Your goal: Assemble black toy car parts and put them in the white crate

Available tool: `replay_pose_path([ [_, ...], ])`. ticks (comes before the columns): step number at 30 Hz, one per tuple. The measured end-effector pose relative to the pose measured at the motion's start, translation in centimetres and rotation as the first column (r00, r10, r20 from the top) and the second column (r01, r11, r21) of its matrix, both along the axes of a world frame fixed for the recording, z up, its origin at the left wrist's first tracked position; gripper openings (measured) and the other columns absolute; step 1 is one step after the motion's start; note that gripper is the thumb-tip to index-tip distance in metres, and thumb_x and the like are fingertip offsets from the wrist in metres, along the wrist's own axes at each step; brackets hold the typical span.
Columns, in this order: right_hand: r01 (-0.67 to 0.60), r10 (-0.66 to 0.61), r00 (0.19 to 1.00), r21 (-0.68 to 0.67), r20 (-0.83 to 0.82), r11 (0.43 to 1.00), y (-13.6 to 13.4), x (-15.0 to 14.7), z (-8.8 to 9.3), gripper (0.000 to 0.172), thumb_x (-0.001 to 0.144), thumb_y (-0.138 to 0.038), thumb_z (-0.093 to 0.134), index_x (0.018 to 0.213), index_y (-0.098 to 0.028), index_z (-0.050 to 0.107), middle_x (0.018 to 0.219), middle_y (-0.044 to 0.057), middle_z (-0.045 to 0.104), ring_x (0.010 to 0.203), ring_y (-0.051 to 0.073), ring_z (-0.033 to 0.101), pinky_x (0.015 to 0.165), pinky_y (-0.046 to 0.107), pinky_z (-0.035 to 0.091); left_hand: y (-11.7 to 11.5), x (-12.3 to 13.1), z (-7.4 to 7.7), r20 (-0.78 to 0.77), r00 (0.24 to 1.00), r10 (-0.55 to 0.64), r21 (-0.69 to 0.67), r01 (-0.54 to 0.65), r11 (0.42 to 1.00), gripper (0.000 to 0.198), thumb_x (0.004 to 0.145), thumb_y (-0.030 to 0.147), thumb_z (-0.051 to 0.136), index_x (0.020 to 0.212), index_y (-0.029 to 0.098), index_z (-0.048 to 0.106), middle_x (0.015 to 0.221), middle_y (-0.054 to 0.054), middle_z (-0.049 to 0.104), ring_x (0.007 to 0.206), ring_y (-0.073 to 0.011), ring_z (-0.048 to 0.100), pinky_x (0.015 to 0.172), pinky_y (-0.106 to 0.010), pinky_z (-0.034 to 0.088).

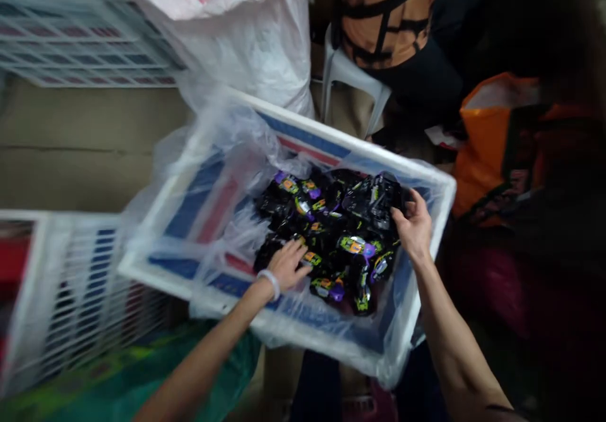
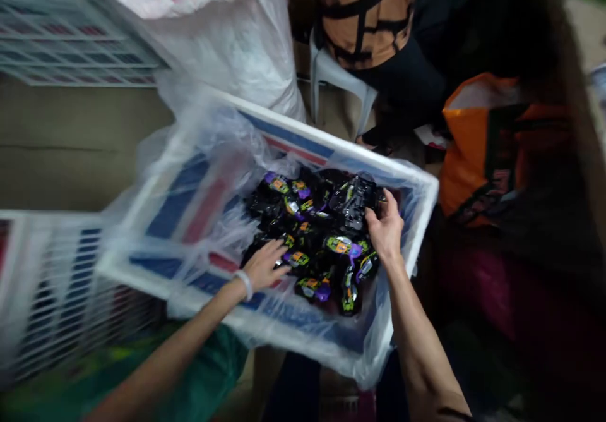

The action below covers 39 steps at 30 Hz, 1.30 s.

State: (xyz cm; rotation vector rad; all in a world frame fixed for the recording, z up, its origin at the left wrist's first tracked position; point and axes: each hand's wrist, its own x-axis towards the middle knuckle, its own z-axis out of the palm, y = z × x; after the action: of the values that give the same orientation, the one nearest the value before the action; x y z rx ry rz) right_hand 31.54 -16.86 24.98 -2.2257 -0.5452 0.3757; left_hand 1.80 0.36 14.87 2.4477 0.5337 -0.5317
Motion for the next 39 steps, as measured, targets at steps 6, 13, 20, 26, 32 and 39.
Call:
replay_pose_path([
  [6, 0.169, -0.128, 0.958, 0.147, -0.257, 0.975, -5.4, -5.4, -3.7, 0.074, 0.078, -0.044, 0.063, 0.142, -0.015, 0.041, 0.102, 0.01, 0.068, 0.09, 0.024, 0.067, 0.083, 0.04, 0.056, -7.1, -15.3, 1.9, -0.334, 0.905, -0.265, -0.173, 0.217, 0.961, 0.101, 0.069, 0.054, 0.077, 0.154, 0.022, 0.032, 0.158, -0.018, 0.033, 0.147, -0.0382, 0.027, 0.118, -0.057, 0.023],
  [13, -0.039, 0.062, 0.993, -0.211, 0.104, 0.977, -13.4, -7.0, -4.9, 0.078, 0.087, -0.06, 0.05, 0.15, -0.016, 0.035, 0.142, 0.021, 0.047, 0.127, 0.037, 0.05, 0.103, 0.056, 0.044, -8.8, -11.9, -1.4, -0.342, 0.902, -0.262, 0.09, 0.309, 0.947, 0.062, 0.074, 0.02, 0.064, 0.135, 0.017, 0.054, 0.134, -0.019, 0.053, 0.123, -0.0345, 0.048, 0.103, -0.049, 0.038],
  [20, 0.188, -0.165, 0.982, -0.445, 0.089, 0.876, -24.4, -17.6, -10.1, 0.101, 0.084, -0.071, 0.041, 0.154, -0.003, 0.016, 0.142, 0.033, 0.044, 0.131, 0.046, 0.046, 0.101, 0.06, 0.043, -9.0, -12.4, -2.9, -0.375, 0.9, -0.223, 0.147, 0.295, 0.944, 0.041, 0.076, 0.02, 0.055, 0.116, 0.016, 0.063, 0.133, -0.017, 0.056, 0.117, -0.0326, 0.051, 0.099, -0.049, 0.038],
  [26, -0.013, -0.129, 0.971, -0.588, -0.199, 0.809, -26.4, -19.2, -12.6, 0.072, 0.094, -0.046, 0.021, 0.153, -0.007, 0.016, 0.105, 0.023, 0.069, 0.097, 0.038, 0.07, 0.085, 0.049, 0.053, -9.5, -12.6, -4.1, -0.37, 0.903, -0.219, 0.274, 0.332, 0.903, 0.038, 0.075, 0.018, 0.055, 0.112, 0.013, 0.064, 0.115, -0.018, 0.065, 0.112, -0.0341, 0.057, 0.097, -0.047, 0.041],
  [32, -0.078, 0.02, 0.993, -0.527, -0.115, 0.846, -29.2, -13.0, -9.8, 0.059, 0.097, -0.038, 0.035, 0.15, -0.015, 0.024, 0.114, 0.019, 0.068, 0.104, 0.03, 0.069, 0.089, 0.039, 0.05, -14.0, -10.0, -3.9, -0.343, 0.899, -0.273, 0.332, 0.388, 0.86, 0.037, 0.079, 0.025, 0.055, 0.114, 0.014, 0.064, 0.116, -0.018, 0.068, 0.109, -0.0324, 0.063, 0.095, -0.044, 0.047],
  [39, -0.031, -0.021, 0.996, -0.531, -0.091, 0.847, -32.9, -2.9, -7.8, 0.048, 0.097, -0.028, 0.049, 0.14, -0.008, 0.04, 0.108, 0.02, 0.07, 0.095, 0.025, 0.068, 0.08, 0.029, 0.047, -23.1, -2.5, -1.5, -0.229, 0.885, -0.405, 0.369, 0.464, 0.805, 0.037, 0.082, 0.04, 0.057, 0.104, 0.013, 0.069, 0.109, -0.019, 0.069, 0.107, -0.0337, 0.063, 0.091, -0.046, 0.049],
])
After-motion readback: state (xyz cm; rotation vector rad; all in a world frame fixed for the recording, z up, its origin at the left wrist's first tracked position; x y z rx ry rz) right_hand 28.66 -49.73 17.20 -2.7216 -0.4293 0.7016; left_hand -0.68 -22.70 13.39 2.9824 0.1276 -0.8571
